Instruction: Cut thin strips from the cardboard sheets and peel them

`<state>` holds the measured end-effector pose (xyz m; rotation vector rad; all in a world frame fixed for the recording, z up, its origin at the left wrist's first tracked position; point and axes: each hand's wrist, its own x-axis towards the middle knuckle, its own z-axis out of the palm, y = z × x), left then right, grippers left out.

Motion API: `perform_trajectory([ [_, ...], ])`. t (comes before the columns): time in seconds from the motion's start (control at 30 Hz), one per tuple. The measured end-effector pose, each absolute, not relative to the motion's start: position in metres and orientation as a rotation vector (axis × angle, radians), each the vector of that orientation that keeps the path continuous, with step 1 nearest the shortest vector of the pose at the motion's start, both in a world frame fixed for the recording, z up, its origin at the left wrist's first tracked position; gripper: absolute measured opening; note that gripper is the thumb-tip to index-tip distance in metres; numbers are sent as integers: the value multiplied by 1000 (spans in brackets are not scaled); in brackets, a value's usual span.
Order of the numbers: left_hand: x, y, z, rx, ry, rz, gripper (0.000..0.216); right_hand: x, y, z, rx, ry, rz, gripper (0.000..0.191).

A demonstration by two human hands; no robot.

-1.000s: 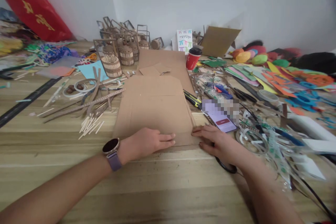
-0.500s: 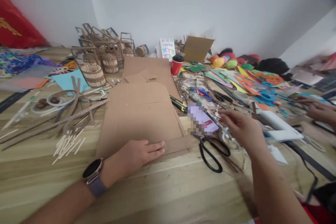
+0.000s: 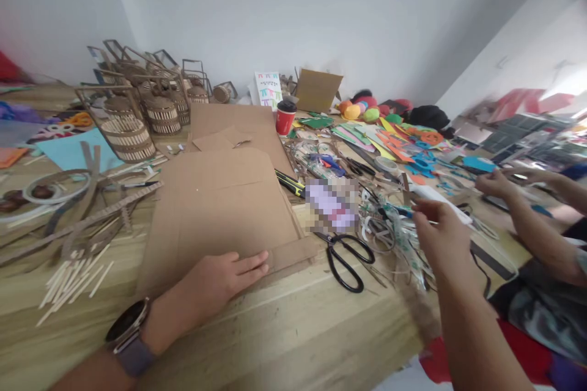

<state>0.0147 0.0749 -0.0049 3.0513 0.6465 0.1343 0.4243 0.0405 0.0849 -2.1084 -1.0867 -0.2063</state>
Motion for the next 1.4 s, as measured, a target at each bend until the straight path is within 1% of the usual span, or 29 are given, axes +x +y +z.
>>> perform_trajectory([
  [0.1,16,74,-6,3078,655,136,59,417,51,73,-2102,-1253,-89,30],
  [0.27,18,71,-1,3101,653,216,52,367,70,58,-1948,-1697,239,28],
  [0.47,21,67,12,3123,693,142,45,310,89,46,-1768,-2023,521,29],
  [0.53,21,66,15,3114,713,146,44,303,93,39,-1750,-2075,584,33],
  [0.77,22,67,18,3092,717,135,42,303,103,21,-1730,-2151,707,60],
  [0.87,21,67,16,3076,723,174,42,303,106,19,-1721,-2171,710,67],
  [0.97,21,68,14,3073,739,189,44,303,106,20,-1711,-2223,686,66],
  [1.1,22,67,15,3067,765,156,44,300,105,33,-1783,-2388,464,54],
  [1.23,23,66,14,3046,748,185,48,271,116,73,-1780,-2477,116,28],
  [1.3,22,67,12,3046,746,208,48,238,129,97,-1664,-2558,-4,27],
  [1.4,22,68,7,3067,710,257,44,170,158,125,-1433,-2753,-58,26],
])
